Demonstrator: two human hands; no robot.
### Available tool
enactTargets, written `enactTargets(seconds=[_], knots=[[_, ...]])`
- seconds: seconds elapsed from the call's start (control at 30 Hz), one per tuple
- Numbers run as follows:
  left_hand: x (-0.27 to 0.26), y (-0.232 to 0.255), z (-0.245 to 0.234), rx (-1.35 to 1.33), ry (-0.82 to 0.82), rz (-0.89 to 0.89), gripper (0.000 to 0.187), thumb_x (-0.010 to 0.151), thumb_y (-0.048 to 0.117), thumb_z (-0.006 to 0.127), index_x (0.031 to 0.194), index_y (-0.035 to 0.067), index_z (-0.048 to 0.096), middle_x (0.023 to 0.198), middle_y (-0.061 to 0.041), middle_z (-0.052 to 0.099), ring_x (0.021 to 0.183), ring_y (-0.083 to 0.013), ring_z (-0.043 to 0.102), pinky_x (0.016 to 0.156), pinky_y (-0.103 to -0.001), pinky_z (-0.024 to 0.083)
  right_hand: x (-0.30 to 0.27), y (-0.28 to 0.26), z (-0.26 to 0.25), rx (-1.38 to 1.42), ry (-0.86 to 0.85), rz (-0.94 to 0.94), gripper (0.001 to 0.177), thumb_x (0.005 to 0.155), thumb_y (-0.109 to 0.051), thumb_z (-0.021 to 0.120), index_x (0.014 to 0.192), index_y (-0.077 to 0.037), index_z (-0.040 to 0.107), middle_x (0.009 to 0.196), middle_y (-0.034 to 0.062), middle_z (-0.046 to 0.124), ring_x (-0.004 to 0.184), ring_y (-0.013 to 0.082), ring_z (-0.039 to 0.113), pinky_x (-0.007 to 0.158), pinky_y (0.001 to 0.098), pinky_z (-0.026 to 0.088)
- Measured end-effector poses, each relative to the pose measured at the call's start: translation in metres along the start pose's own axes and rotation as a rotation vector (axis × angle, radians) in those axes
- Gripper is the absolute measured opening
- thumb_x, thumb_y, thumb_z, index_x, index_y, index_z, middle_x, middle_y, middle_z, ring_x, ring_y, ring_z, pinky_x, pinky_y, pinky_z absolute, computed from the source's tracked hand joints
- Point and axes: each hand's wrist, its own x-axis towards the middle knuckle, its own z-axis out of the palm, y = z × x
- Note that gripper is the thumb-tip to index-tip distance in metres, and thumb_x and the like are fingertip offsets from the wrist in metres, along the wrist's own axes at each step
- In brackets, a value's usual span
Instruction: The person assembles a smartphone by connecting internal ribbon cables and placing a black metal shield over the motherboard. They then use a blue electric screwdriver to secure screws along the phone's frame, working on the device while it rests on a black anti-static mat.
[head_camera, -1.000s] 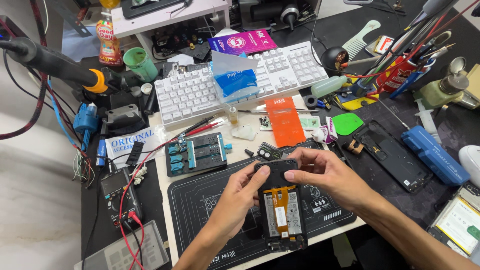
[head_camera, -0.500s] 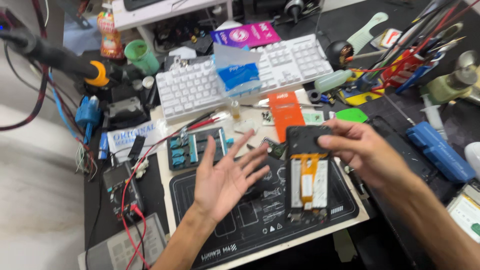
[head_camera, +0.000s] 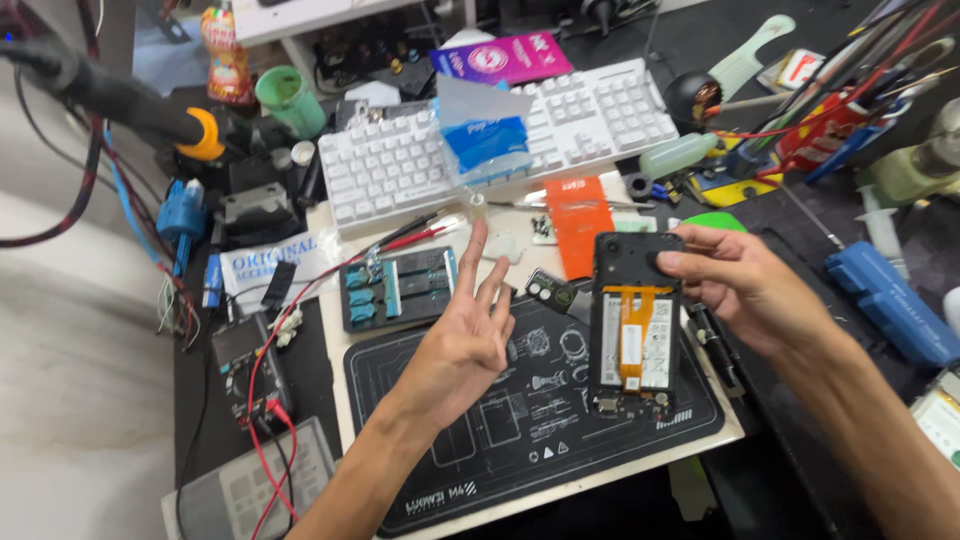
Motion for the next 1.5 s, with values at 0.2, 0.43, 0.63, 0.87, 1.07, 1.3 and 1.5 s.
enactTargets(seconds=[0.2,0.43,0.63,0.87,1.07,1.3,1.5], knots=[[0.018,0.003,0.019,0.189,-0.008,-0.143,0.121,0.076,-0.007,0.068,0.167,0.032,-0.001,0.171,-0.027,0.006,0.159,-0.0421,0.005,0.120,-0.041,0.023,0.003,0.001,-0.003,-0.080,-0.070,0.007,0.021,0.089,-0.008,0.072,0.109,-0.002,0.072,0.099,0.0027,0.074,0.086,0.0074,0.067,0.076,0.0229,0.052],[0.046,-0.013,0.034,0.571,0.033,-0.167,0.060,0.087,0.025,0.077,0.139,0.001,0.059,0.124,-0.015,0.068,0.096,-0.0149,0.062,0.081,-0.029,0.051,0.001,0.012,0.001,-0.346,-0.188,0.050,0.023,0.088,-0.014,0.080,0.103,0.003,0.075,0.083,0.0015,0.070,0.073,0.0078,0.058,0.065,0.0230,0.042],[0.060,-0.023,0.027,0.717,0.090,-0.216,0.035,0.085,0.023,0.078,0.111,0.000,0.072,0.093,-0.006,0.073,0.074,-0.0074,0.062,0.060,-0.023,0.051,0.000,0.008,0.015,-0.271,-0.194,0.048,0.035,0.081,-0.010,0.081,0.109,-0.004,0.061,0.077,-0.0014,0.067,0.073,0.0069,0.062,0.070,0.0218,0.047],[0.063,-0.035,0.020,0.647,0.113,-0.171,0.023,0.087,0.018,0.077,0.101,0.000,0.073,0.086,-0.005,0.072,0.068,-0.0073,0.060,0.055,-0.023,0.048,0.000,0.001,0.021,-0.310,-0.191,-0.006,0.036,0.084,-0.009,0.080,0.114,-0.003,0.061,0.077,0.0019,0.068,0.071,0.0076,0.060,0.067,0.0225,0.046],[0.068,-0.031,-0.004,0.651,0.152,-0.181,0.022,0.083,0.017,0.078,0.098,0.002,0.075,0.084,-0.005,0.074,0.067,-0.0085,0.063,0.054,-0.022,0.046,-0.017,-0.041,0.014,-0.583,0.088,-0.196,0.021,0.090,-0.017,0.067,0.108,-0.007,0.073,0.091,-0.0015,0.076,0.083,0.0043,0.070,0.078,0.0215,0.057],[0.062,0.005,-0.028,0.677,0.130,-0.180,0.022,0.084,0.017,0.079,0.097,0.000,0.075,0.084,-0.006,0.072,0.071,-0.0098,0.065,0.059,-0.022,0.050,-0.023,-0.049,-0.034,-0.717,0.239,-0.352,0.024,0.099,-0.019,0.075,0.090,0.004,0.072,0.077,0.0024,0.068,0.070,0.0056,0.057,0.062,0.0213,0.044],[0.053,0.035,-0.035,0.548,0.264,-0.104,0.030,0.081,0.012,0.078,0.108,0.001,0.069,0.092,-0.005,0.073,0.075,-0.0090,0.068,0.060,-0.022,0.054,-0.024,-0.054,-0.013,-0.875,0.256,-0.363,0.017,0.096,-0.019,0.072,0.099,-0.004,0.076,0.076,0.0004,0.069,0.069,0.0031,0.060,0.060,0.0211,0.046]])
